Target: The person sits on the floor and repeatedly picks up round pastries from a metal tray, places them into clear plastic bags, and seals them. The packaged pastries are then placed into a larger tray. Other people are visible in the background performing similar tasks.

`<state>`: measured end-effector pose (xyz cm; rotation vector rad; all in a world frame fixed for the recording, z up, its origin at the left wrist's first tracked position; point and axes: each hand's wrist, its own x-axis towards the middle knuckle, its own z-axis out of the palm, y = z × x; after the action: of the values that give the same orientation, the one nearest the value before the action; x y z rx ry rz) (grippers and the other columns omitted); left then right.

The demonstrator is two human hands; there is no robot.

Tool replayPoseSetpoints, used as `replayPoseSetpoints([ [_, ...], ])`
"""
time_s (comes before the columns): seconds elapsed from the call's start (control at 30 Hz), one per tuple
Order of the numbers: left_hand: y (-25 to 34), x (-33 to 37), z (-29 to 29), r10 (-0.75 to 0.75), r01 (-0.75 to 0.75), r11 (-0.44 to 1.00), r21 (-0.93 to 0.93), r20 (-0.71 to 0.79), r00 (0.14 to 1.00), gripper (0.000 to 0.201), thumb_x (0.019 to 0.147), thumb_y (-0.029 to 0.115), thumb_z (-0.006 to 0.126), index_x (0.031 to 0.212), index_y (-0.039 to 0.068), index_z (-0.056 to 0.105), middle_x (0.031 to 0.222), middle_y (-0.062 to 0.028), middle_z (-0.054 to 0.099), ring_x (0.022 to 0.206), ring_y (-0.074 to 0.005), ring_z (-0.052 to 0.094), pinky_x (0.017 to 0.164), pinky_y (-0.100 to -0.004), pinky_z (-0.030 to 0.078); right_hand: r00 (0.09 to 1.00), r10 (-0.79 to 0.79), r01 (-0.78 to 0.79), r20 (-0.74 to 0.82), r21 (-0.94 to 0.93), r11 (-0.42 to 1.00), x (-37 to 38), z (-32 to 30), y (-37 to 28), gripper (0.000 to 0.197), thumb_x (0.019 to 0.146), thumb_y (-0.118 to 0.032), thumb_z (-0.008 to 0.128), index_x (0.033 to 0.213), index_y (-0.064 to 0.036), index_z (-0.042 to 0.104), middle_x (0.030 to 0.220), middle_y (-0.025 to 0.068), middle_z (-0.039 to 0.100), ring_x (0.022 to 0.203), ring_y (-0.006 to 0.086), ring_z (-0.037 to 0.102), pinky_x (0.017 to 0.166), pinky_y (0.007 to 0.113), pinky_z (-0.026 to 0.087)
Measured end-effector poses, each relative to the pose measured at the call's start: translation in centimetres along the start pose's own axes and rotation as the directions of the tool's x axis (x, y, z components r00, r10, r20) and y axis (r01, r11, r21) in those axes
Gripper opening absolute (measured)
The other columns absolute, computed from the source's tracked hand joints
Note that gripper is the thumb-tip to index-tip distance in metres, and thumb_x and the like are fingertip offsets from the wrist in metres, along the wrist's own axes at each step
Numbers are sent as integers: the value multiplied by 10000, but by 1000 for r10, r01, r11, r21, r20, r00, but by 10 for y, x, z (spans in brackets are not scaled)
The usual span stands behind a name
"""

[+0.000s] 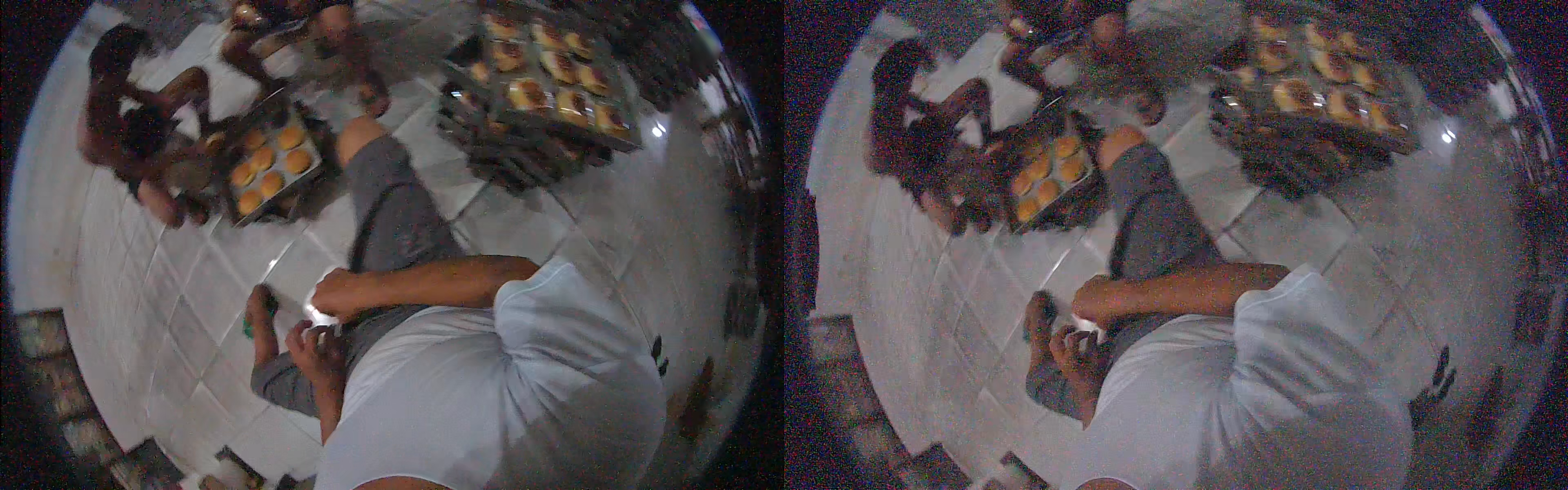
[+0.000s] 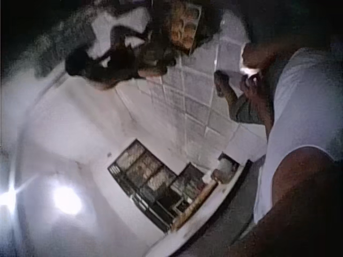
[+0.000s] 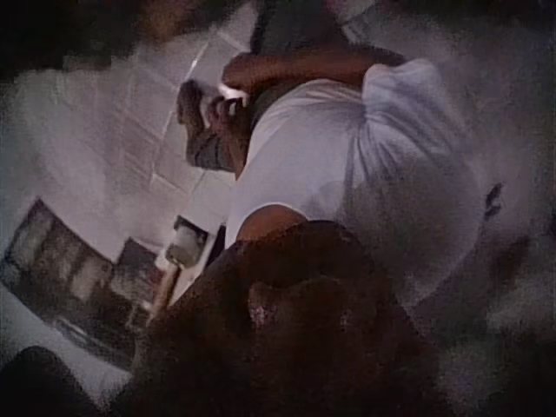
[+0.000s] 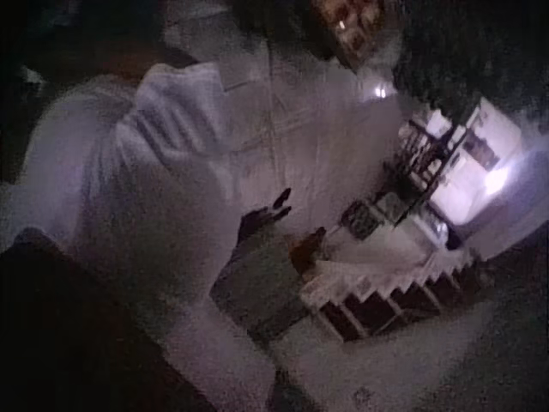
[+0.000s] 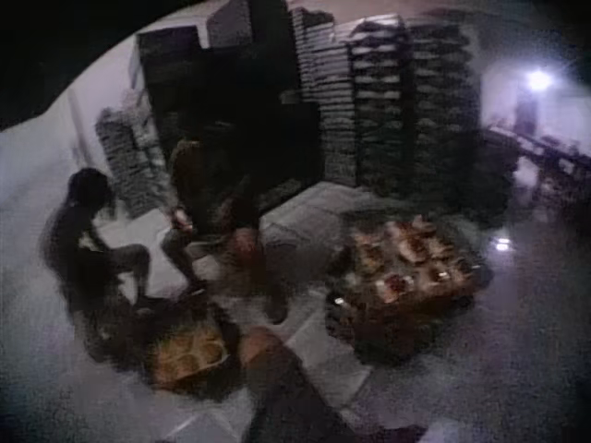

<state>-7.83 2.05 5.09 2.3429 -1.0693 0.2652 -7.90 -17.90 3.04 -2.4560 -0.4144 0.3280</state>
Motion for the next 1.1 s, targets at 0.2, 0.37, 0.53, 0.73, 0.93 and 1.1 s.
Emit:
replayPoseSetpoints([
  [0.2,21,9,-3,-397,845,346,-408,752,526,449,872,462,800,1046,61,699,1065,-102,709,976,-254,676,855,-395,531,884,271,-35,-381,524,851,25,-31,-3,245,723,-250,785,889,-70,767,880,155,755,844,360,735,782,471,571],
  [0.37,-36,51,10,-657,60,-548,-834,474,587,200,1025,197,667,1171,61,650,1087,-51,711,1019,-201,694,982,-400,567,763,379,171,-523,729,663,-28,-75,-21,262,897,-266,749,918,-5,760,881,114,759,827,257,731,773,385,566],
  [0.53,-87,42,9,-677,302,-117,-946,299,673,214,981,129,705,1163,41,636,1049,-44,690,972,-178,692,952,-376,580,223,827,74,-516,855,513,-191,-29,152,639,1075,-514,436,1409,8,593,1443,175,598,1311,246,572,1081,382,455],
  [0.73,-179,-55,73,-712,624,-233,-746,568,414,205,958,137,709,1126,36,652,1045,-58,654,896,-172,656,872,-358,576,169,980,-823,108,563,80,-271,167,193,532,1036,-432,538,1341,-6,632,1340,155,616,1252,239,573,1041,386,462],
  [0.93,-153,-27,69,-771,704,39,-709,427,473,113,950,149,703,1004,54,675,874,-29,633,776,-162,604,731,-333,527,136,981,-859,141,509,46,-289,199,208,474,998,-382,609,1293,-14,664,1211,134,652,1140,235,612,980,383,491],
  [1.1,-150,-8,72,-750,545,-422,-724,617,239,90,957,152,678,966,63,673,835,-35,625,738,-187,618,668,-333,522,96,994,-819,52,572,49,-292,153,226,429,966,-339,669,1253,-21,691,1103,116,682,1047,232,645,928,380,515],
])
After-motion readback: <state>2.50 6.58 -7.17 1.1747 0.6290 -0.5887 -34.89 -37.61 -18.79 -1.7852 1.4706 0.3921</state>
